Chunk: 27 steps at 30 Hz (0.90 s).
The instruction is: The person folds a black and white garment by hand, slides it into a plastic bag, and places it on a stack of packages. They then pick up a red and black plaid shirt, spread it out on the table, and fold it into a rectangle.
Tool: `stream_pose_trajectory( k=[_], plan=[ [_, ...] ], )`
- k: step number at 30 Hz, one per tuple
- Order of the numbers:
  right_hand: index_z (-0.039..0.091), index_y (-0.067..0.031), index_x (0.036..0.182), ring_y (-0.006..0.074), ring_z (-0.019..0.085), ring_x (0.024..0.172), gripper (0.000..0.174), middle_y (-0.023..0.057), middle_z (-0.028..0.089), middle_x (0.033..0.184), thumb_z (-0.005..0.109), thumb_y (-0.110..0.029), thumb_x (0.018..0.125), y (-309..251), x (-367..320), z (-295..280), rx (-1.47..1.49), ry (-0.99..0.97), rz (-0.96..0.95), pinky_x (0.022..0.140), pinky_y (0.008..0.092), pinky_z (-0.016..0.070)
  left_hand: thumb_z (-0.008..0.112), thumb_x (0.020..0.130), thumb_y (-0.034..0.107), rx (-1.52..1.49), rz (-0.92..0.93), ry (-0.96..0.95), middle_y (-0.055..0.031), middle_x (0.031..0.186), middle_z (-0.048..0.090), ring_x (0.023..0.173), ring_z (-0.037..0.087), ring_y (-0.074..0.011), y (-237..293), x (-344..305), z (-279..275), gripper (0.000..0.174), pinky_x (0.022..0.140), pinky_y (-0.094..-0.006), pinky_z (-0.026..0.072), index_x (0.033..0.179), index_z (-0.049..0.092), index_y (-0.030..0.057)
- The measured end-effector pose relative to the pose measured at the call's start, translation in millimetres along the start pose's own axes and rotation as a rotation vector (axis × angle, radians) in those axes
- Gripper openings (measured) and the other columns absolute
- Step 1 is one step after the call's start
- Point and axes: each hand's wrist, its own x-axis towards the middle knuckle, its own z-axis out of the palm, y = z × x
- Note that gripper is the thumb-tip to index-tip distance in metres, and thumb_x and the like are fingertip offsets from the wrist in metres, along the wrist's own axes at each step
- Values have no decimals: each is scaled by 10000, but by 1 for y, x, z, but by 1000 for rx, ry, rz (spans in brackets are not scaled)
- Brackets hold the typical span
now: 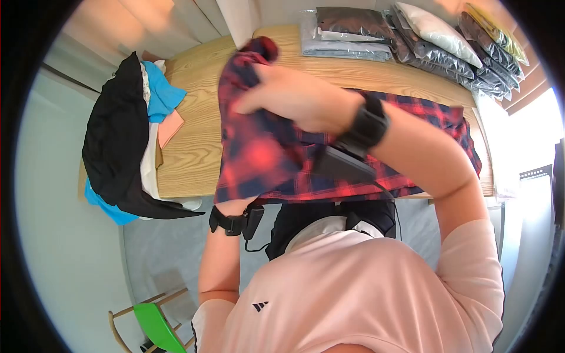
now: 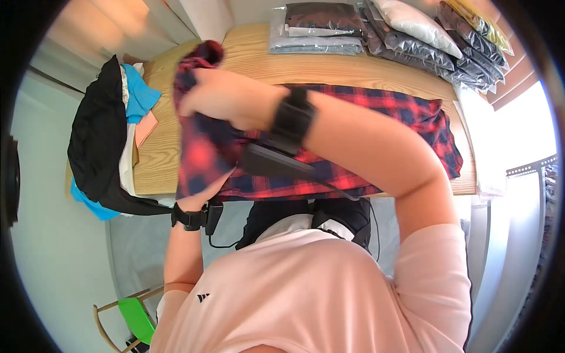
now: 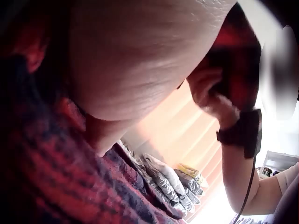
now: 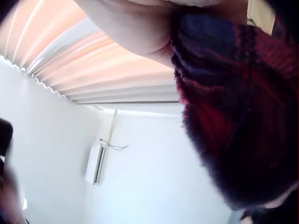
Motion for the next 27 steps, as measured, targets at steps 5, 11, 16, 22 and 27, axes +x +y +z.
stream_pose_trajectory(
  k=[5,11,16,22,27],
  plan=[
    [463,-25,1251,177,568,971,461,53,586,1101,566,10,803,109,-43,-47,326,149,137,829,313,469,665,811,254,-186,-212,-49,-157,1252,517,1147,500,-303,16,6,-4,525,959,-388,406,1257,486,42],
    [449,-29,1261,171,559,1025,456,72,555,1181,572,33,826,113,-54,-53,316,121,252,917,325,453,636,829,275,-98,-88,76,-170,1218,533,1129,506,-316,20,6,0,476,929,-388,423,1223,512,40],
    [458,-12,1244,170,556,1011,463,80,570,1146,586,52,803,125,-47,-61,326,91,206,903,317,452,641,819,234,-158,-145,70,-173,1173,561,1069,546,-328,42,-13,-16,413,879,-391,453,1164,542,29],
    [428,8,1270,197,546,1026,523,112,562,1154,601,60,780,124,-49,-57,244,177,202,921,319,439,672,777,150,-473,165,-283,-152,1138,576,953,596,-309,12,-85,-60,355,774,-396,487,1102,578,42],
    [367,24,1315,216,537,1049,603,139,550,1178,631,17,772,127,-51,-54,130,237,222,933,324,430,701,738,146,-14,-63,321,-136,1070,617,1073,546,-325,56,-42,-61,135,907,-414,425,807,634,51]
  ],
)
